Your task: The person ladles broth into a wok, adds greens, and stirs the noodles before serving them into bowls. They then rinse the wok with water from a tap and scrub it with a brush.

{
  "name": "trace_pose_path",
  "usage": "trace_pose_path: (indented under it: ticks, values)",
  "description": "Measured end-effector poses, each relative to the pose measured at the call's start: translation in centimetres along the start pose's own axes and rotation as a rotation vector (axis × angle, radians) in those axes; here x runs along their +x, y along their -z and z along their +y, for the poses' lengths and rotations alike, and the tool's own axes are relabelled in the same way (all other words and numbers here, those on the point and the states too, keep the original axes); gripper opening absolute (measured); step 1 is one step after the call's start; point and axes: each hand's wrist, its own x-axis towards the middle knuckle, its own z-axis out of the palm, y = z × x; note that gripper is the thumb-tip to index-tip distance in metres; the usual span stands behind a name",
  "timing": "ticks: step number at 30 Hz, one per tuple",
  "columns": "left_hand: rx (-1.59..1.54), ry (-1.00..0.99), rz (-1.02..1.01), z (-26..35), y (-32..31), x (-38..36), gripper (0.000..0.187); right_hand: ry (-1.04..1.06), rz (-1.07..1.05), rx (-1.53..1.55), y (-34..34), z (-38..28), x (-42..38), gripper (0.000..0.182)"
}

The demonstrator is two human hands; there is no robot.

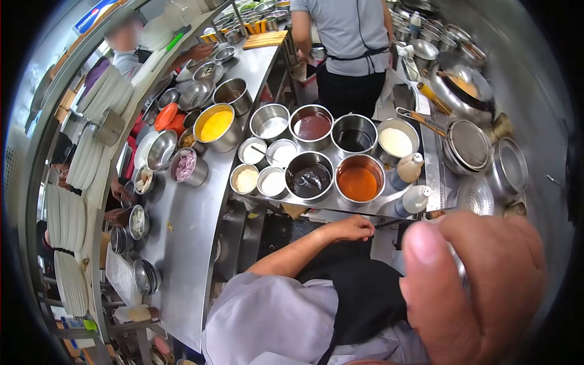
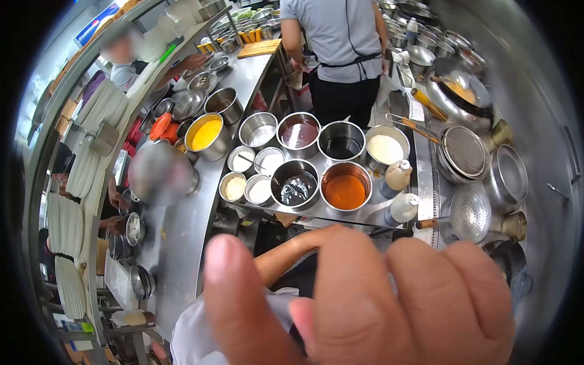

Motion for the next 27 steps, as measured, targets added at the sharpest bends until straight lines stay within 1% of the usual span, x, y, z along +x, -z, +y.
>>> trace_pose_path:
  ticks: [1,2,4,5,6,7,8,9,10,11,12,13,14,15,16,17,18,19,20,22,23,24,25,26,27]
  values:
    - [-0.190,0.162,-0.060,0.0,-0.5,0.6,0.027,-0.012,0.187,-0.066,-1.6,0.2,-2.4,0.036]
    - [-0.187,0.162,-0.071,0.4,-0.9,1.1,0.027,-0.018,0.184,-0.075,0.0,-0.2,-2.5,0.036]
    - [-0.054,0.149,-0.101,1.9,-1.4,2.0,0.028,-0.213,-0.328,0.059,3.9,-0.8,-1.7,0.043]
    - [-0.001,0.190,-0.123,3.8,-1.6,2.1,0.030,-0.219,-0.323,0.052,3.7,-0.8,-1.8,0.043]
    - [0.007,0.191,-0.140,3.6,-2.0,2.6,0.030,-0.263,-0.106,0.078,3.0,-0.8,-2.0,0.038]
    - [-0.064,0.137,-0.176,2.9,-2.9,3.4,0.031,-0.317,0.110,0.090,3.0,-0.8,-2.5,0.036]
    - [-0.134,0.089,-0.225,1.9,-3.8,4.4,0.031,-0.355,0.110,0.059,3.8,-0.8,-3.2,0.036]
    - [-0.123,0.102,-0.278,-2.7,-4.4,6.7,0.031,-0.410,0.059,0.015,4.8,-0.8,-4.1,0.036]
    - [0.028,0.143,-0.284,-8.2,-5.5,6.3,0.031,-0.461,0.006,-0.022,5.9,-1.0,-4.8,0.036]
    - [0.179,0.174,-0.279,-12.1,-8.1,11.4,0.031,-0.503,-0.046,-0.051,6.8,-1.2,-5.3,0.037]
    - [0.202,-0.017,-0.383,-2.9,-7.1,9.4,0.031,-0.532,-0.093,-0.074,7.6,-1.3,-5.6,0.037]
    - [0.210,-0.021,-0.391,7.6,-7.3,7.8,0.031,-0.547,-0.137,-0.091,8.1,-1.2,-5.5,0.037]
    - [0.670,0.207,-0.370,14.7,-8.2,6.4,0.031,-0.560,-0.183,-0.110,8.7,-1.2,-5.7,0.038]
    - [-0.062,0.017,-0.494,2.6,-8.9,9.3,0.033,-0.572,-0.231,-0.131,9.1,-1.1,-5.9,0.038]
    - [0.089,0.028,-0.492,3.5,-9.6,10.0,0.032,-0.555,-0.265,-0.202,9.9,-1.0,-7.7,0.039]
    - [0.123,-0.001,-0.515,4.9,-10.4,10.6,0.032,-0.546,-0.298,-0.274,10.9,-1.4,-10.0,0.040]
    - [0.157,-0.025,-0.522,6.2,-10.9,10.7,0.032,-0.590,-0.647,-0.337,13.3,-3.0,-10.4,0.044]
    - [0.217,-0.082,-0.534,6.6,-11.6,11.4,0.033,-0.545,-0.487,-0.241,13.5,-3.6,-12.2,0.044]
    - [0.209,-0.072,-0.515,7.3,-12.3,11.8,0.033,-0.490,-0.329,-0.134,13.3,-3.9,-14.6,0.044]
    - [0.168,-0.066,-0.570,8.4,-14.2,12.8,0.034,-0.835,-0.524,-0.026,13.6,-6.0,-19.2,0.041]
    - [0.164,-0.070,-0.567,8.1,-15.5,13.6,0.034,-1.138,-0.452,-0.015,12.5,-6.4,-22.0,0.041]
    - [0.210,-0.201,-0.515,7.8,-16.8,14.4,0.034,-1.436,-0.364,-0.007,10.6,-6.7,-25.8,0.042]
    - [0.255,-0.331,-0.461,7.7,-17.6,14.9,0.034,-1.564,-0.314,-0.145,9.1,-8.0,-32.0,0.042]
    - [0.255,-0.337,-0.460,8.7,-17.9,14.8,0.034,-1.689,-0.258,-0.290,8.0,-10.3,-39.7,0.042]
    - [0.223,-0.239,-0.484,10.6,-18.5,14.4,0.033,-1.782,-0.379,-0.388,7.6,-14.0,-47.2,0.045]
